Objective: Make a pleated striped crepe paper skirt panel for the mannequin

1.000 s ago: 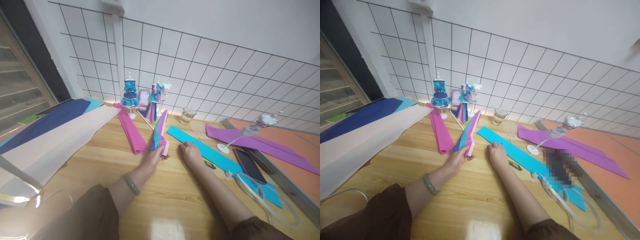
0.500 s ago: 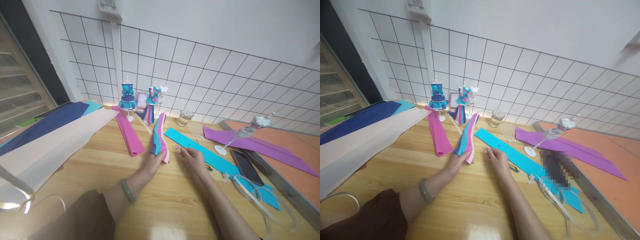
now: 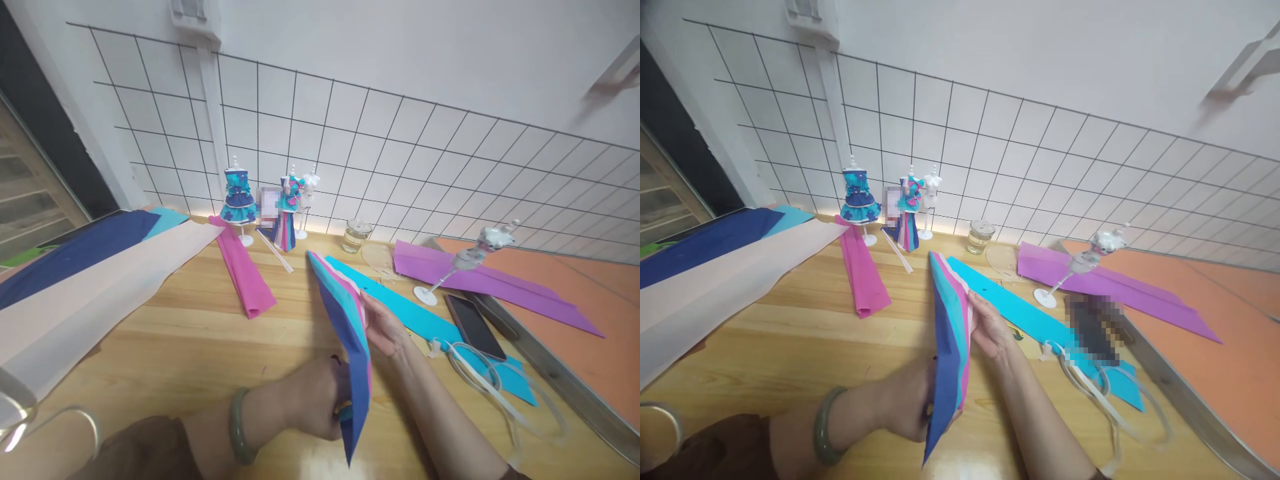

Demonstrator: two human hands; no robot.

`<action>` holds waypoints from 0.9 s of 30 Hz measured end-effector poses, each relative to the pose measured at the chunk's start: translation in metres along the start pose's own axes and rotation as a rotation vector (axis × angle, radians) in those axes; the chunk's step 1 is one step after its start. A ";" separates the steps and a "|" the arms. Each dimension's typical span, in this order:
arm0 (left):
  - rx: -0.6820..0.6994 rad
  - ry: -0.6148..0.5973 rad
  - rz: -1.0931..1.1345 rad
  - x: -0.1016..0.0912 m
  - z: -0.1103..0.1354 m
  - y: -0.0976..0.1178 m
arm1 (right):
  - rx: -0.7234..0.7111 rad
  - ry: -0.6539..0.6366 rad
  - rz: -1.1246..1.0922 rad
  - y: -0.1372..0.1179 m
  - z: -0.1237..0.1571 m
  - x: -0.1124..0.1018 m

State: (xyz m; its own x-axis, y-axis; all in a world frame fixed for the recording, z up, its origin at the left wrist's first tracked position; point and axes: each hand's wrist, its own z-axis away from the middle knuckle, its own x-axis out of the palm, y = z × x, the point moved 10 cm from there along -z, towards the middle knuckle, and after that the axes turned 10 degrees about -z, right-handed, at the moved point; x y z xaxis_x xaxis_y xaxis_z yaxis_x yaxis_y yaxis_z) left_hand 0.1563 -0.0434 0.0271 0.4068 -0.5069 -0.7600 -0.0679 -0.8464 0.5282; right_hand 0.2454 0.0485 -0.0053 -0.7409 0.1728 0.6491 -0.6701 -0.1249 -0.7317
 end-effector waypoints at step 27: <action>-0.486 0.101 0.443 -0.066 0.018 -0.098 | -0.503 0.299 -0.276 -0.104 0.011 -0.117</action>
State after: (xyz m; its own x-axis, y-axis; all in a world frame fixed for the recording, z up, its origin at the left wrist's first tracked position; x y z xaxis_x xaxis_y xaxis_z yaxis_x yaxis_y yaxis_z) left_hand 0.1195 0.0702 0.0179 0.5201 -0.7522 -0.4047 0.1601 -0.3796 0.9112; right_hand 0.4013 0.0302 -0.0032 -0.4512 0.4068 0.7943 -0.6771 0.4238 -0.6016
